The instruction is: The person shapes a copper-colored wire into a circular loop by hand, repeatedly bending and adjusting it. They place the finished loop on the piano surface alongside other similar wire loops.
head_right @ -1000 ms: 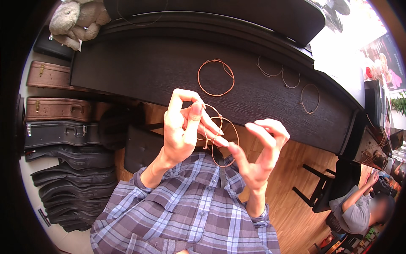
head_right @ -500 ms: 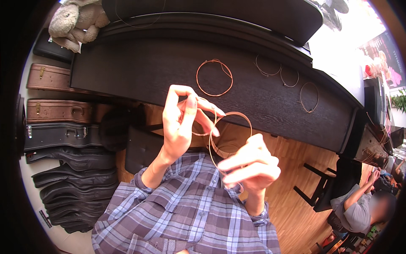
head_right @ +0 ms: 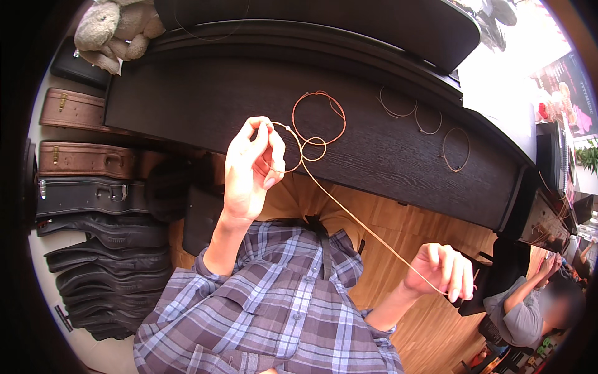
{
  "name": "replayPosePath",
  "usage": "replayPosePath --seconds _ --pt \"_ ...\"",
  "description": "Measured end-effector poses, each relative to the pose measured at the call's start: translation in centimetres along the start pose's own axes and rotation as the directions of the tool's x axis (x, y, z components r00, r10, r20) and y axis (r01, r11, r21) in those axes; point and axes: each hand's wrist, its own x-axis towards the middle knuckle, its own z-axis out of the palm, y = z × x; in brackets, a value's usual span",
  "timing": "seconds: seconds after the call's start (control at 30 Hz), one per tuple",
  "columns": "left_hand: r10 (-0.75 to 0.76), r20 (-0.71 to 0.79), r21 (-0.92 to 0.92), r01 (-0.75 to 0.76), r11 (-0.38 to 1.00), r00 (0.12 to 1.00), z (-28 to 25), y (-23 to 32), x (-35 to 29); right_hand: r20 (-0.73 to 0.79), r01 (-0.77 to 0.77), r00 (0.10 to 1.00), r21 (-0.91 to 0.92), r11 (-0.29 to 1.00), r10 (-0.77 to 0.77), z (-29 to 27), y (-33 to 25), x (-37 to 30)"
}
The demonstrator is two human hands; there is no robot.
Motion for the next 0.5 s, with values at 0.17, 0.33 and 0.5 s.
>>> replayPosePath --seconds 0.17,0.33,0.5 --pt "0.047 0.010 0.036 -0.047 0.998 0.999 0.0 0.1 -0.2 -0.151 0.073 0.987 0.166 0.983 -0.048 -0.6 -1.1 0.2" --pt "0.149 0.033 0.196 -0.153 0.969 0.988 0.0 0.1 -0.2 -0.203 0.143 0.973 0.164 0.976 -0.109 -1.3 -2.2 0.3" --pt "0.176 0.073 0.315 -0.191 0.930 0.982 0.3 0.0 -0.7 -0.257 0.236 0.944 0.094 0.967 -0.205 -2.1 -3.6 0.1"
